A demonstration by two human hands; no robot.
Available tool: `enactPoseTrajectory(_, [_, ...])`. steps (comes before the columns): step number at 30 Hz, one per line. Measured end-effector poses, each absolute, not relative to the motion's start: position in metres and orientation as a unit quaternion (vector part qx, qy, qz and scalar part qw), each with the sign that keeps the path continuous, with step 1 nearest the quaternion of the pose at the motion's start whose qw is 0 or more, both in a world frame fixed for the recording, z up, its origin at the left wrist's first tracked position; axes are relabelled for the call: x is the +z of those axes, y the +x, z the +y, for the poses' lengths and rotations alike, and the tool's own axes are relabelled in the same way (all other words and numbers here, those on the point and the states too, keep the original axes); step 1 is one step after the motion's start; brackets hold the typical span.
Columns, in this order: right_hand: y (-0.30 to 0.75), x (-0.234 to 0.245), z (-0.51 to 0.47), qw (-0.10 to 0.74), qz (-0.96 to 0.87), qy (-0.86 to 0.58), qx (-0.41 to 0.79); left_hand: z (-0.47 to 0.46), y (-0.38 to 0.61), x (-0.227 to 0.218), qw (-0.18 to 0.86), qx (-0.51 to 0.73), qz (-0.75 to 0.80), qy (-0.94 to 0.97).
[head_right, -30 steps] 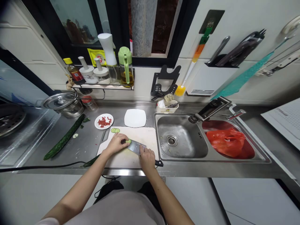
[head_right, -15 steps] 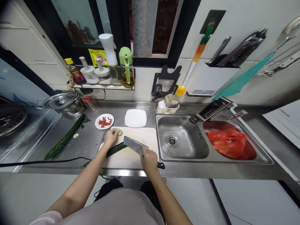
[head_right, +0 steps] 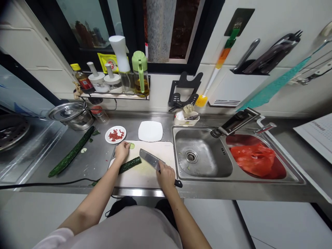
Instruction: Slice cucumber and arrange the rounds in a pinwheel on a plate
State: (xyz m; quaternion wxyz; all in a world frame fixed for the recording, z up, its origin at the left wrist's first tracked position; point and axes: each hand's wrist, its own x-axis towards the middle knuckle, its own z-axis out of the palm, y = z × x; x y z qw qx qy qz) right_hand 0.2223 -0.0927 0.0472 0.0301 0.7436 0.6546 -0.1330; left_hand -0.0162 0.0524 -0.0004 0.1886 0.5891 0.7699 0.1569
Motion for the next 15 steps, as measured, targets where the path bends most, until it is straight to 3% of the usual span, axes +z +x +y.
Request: enactPoseTrajectory(15, [0.212, 0.044, -0.093, -0.031, 0.631, 0.751, -0.192, 0.046, -0.023, -0.004, 0.192, 0.141, 0.753, 0.613])
